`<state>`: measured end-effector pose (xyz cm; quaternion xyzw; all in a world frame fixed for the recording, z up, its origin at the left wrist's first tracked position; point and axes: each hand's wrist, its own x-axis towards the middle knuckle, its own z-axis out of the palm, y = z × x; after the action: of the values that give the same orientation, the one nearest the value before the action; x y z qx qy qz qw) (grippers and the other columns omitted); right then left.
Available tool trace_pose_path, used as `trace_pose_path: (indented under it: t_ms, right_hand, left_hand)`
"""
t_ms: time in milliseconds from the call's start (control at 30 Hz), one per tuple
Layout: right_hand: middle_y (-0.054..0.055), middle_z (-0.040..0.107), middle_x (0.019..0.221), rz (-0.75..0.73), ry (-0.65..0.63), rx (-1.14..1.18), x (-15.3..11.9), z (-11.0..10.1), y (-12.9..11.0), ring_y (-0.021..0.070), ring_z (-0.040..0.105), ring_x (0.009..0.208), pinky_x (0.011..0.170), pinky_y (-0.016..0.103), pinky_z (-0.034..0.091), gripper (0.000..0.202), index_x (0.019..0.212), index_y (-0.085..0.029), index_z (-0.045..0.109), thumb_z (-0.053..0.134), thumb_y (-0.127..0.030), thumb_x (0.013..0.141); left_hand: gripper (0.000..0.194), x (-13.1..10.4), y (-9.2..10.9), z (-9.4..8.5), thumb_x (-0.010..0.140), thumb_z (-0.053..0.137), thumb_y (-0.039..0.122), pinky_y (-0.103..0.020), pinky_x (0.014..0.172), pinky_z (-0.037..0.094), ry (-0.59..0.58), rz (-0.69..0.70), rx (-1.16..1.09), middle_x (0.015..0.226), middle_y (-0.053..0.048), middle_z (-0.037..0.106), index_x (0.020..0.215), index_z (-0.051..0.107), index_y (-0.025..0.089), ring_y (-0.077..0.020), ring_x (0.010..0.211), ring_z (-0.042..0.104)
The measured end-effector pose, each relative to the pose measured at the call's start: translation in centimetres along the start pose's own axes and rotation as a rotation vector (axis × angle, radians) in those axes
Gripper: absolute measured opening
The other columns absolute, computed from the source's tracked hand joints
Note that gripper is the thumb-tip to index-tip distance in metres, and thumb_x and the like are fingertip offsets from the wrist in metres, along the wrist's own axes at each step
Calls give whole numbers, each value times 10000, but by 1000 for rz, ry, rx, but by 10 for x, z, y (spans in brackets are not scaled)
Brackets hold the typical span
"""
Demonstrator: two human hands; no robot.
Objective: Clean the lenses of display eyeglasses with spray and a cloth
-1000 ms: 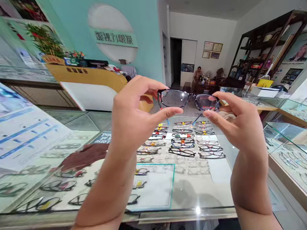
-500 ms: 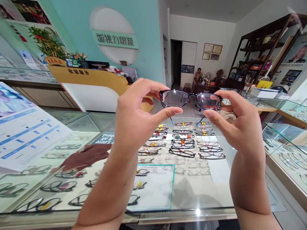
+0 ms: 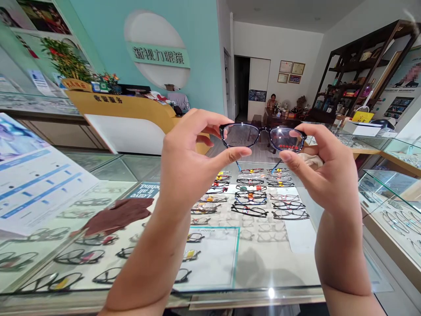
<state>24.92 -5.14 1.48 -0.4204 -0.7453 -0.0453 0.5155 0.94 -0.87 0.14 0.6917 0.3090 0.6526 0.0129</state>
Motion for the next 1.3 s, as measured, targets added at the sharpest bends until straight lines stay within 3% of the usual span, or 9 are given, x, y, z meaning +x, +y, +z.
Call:
trace_pose_path:
  t_ms: [400,533,767,1300]
  right_hand:
    - [-60,594,638,-28,-4,-31,1,0,5,103,410,507,583,288,426,424,1157,-217,700,771,-568,929]
    - [-44,639,698,-21,-33,-9,3,0,7,88,410,499,561,273,413,415,1143,-212,714,765,-566,933]
    - [27,758,938,-30,-35,24,8,-1,18,107,530,581,577,271,439,398,1137,-223,740,801,-536,899]
    - [13,735,871,-14,-48,77,8,1,19,92,491,547,531,263,395,415,1131,-213,724,791,-556,907]
  left_hand:
    - [359,-1,-2,-1,758,937,580,-422,663,551,0,38,0,926,-4,707,1008,772,383,-229,853,678]
    - [381,-1,-2,-1,740,943,596,-427,667,556,5,36,-3,929,-7,707,999,777,370,-233,857,673]
    - [411,-1,2,4,700,967,600,-490,753,579,49,61,23,930,-19,709,973,765,368,-260,857,659]
    - [454,-2,3,8,701,952,640,-448,729,606,65,40,-27,932,-20,706,985,737,358,-251,876,691]
